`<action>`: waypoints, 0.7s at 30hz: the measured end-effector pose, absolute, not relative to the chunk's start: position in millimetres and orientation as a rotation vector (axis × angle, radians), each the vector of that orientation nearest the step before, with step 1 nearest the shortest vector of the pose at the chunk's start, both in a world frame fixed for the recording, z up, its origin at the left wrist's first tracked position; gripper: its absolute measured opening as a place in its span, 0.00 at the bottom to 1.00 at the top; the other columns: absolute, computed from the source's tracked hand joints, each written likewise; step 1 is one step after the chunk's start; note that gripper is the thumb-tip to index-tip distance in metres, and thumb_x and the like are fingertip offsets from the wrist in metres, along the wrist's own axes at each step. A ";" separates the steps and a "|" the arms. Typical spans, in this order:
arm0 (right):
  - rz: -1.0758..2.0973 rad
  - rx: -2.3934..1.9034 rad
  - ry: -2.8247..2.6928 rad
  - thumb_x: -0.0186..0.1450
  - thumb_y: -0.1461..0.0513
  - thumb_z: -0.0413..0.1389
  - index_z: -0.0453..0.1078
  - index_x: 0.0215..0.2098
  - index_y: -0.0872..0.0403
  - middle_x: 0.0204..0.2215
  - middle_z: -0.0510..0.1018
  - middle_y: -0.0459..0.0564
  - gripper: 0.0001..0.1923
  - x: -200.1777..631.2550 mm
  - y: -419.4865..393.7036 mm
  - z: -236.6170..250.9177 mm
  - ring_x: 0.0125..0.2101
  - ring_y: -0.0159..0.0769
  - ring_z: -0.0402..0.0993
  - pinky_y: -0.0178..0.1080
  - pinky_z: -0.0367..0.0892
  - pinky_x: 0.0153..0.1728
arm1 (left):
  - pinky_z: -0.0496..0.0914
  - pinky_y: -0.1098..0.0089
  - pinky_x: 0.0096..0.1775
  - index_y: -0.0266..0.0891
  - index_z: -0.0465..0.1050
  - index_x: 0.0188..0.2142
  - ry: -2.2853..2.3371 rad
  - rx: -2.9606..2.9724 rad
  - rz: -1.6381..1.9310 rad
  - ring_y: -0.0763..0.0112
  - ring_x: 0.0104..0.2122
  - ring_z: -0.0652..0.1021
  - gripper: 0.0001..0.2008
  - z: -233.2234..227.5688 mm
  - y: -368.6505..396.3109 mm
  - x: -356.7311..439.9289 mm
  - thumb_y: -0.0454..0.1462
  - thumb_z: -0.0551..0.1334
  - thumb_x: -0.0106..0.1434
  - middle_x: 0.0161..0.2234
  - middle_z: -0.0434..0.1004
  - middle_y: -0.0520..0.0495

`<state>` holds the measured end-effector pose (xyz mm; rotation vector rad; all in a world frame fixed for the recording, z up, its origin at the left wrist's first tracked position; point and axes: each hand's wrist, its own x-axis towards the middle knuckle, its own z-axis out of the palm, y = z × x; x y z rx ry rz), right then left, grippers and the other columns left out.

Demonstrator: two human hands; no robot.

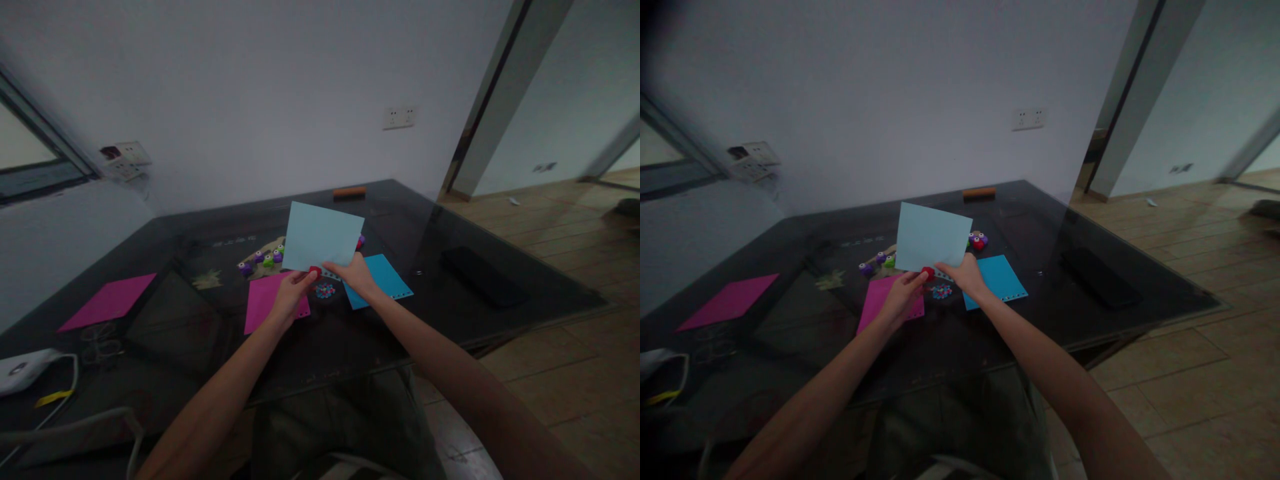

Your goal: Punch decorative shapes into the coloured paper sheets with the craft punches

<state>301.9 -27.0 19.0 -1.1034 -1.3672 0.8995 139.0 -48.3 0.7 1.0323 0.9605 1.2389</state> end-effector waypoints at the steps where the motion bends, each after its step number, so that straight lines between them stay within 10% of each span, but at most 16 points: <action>1: 0.897 -1.101 -1.368 0.47 0.57 0.64 0.73 0.34 0.60 0.34 0.80 0.57 0.19 301.9 -27.1 19.2 0.36 0.45 0.76 0.46 0.71 0.39 | 0.68 0.73 0.34 0.36 0.76 0.35 0.963 1.037 1.240 0.65 0.38 0.77 0.16 0.4 -48.1 138.8 0.42 0.69 0.48 0.39 0.79 0.41; 21: 0.907 -1.084 -1.389 0.48 0.58 0.64 0.73 0.37 0.60 0.35 0.80 0.57 0.20 300.7 -27.2 18.1 0.36 0.44 0.76 0.46 0.71 0.40 | 0.68 0.71 0.34 0.38 0.78 0.32 1.005 1.128 1.256 0.65 0.35 0.77 0.14 -7.6 -41.3 136.0 0.43 0.68 0.48 0.34 0.80 0.44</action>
